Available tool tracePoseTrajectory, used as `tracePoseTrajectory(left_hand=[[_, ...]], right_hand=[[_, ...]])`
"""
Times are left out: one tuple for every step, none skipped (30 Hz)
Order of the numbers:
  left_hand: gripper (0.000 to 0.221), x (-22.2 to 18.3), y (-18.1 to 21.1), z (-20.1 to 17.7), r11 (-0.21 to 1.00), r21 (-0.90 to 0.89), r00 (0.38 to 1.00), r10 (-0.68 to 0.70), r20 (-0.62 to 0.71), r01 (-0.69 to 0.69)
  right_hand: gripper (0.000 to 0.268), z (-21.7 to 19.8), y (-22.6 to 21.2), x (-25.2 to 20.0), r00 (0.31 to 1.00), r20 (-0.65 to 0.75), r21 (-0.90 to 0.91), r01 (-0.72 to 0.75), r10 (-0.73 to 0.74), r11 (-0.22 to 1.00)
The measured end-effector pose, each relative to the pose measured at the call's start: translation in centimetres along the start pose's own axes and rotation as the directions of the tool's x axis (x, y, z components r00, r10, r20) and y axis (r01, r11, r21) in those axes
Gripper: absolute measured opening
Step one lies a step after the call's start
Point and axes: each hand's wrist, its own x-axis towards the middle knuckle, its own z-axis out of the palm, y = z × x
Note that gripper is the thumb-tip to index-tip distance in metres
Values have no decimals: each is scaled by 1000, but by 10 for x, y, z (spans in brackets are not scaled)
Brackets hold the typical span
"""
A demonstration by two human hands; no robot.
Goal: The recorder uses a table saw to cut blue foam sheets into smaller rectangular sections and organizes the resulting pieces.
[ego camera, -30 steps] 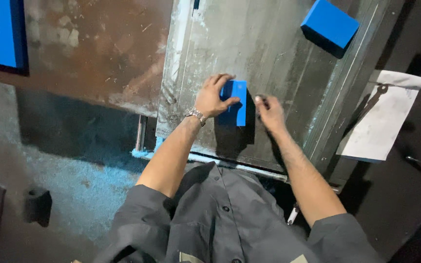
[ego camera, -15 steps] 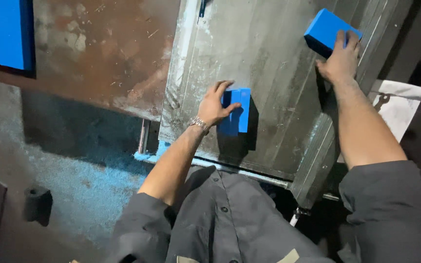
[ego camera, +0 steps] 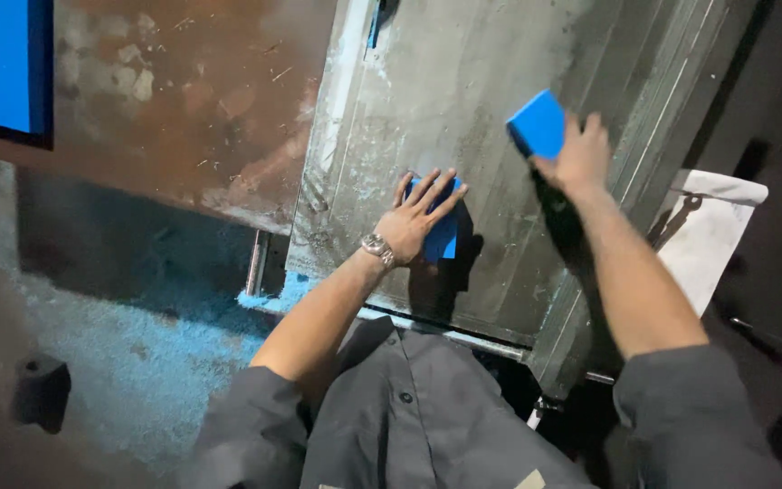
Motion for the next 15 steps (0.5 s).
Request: tracePoseTrajectory(left_hand=[[138, -1, -8, 16, 970, 240, 997, 52, -64, -35], [134, -2, -17, 32, 881, 470, 986, 118, -115, -50], [134, -2, -14, 27, 882, 469, 987, 117, -114, -51], [134, 0, -11, 21, 919, 391, 994, 86, -62, -55], [133, 3, -8, 16, 949, 310, 998, 58, -8, -53], [133, 4, 0, 3, 949, 310, 998, 60, -7, -55], [134, 6, 7, -9, 979, 203, 998, 14, 61, -26], [135, 9, 14, -22, 995, 97, 991, -22, 133, 9], [135, 8, 14, -24, 995, 99, 991, -18, 133, 5], [133, 5, 15, -26, 998, 54, 995, 10, 95, -15], [132, 1, 16, -28, 999, 10, 998, 37, 55, -37], [132, -3, 15, -26, 999, 10, 998, 38, 58, -39], [125, -8, 14, -24, 995, -69, 997, -74, -12, 73], [118, -8, 12, -24, 973, -152, 980, -184, -77, 171], [118, -13, 4, -8, 975, -150, 981, -177, -79, 164]], right_hand=[[97, 2, -9, -16, 999, 10, 71, 33, -34, 997], [92, 4, -19, -31, 998, 15, 142, 66, -69, 988], [92, 12, -24, -44, 998, 17, 142, 65, -68, 988], [77, 19, -27, -57, 981, 180, 333, 9, -73, 943], [66, 25, -30, -69, 937, 332, 500, -75, -111, 863], [66, 31, -39, -81, 937, 331, 500, -76, -109, 863], [65, 37, -47, -93, 919, 381, 585, -155, -101, 796], [64, 43, -56, -104, 899, 428, 658, -235, -98, 716], [64, 39, -64, -109, 900, 425, 659, -236, -95, 714], [65, 37, -74, -117, 925, 352, 776, -202, -145, 597], [68, 34, -83, -125, 945, 272, 871, -160, -184, 464], [68, 35, -86, -128, 945, 272, 872, -162, -182, 462], [65, 36, -89, -130, 915, 380, 836, -277, -134, 474], [62, 35, -92, -129, 875, 476, 789, -382, -86, 481], [62, 35, -92, -130, 879, 470, 792, -379, -82, 479]])
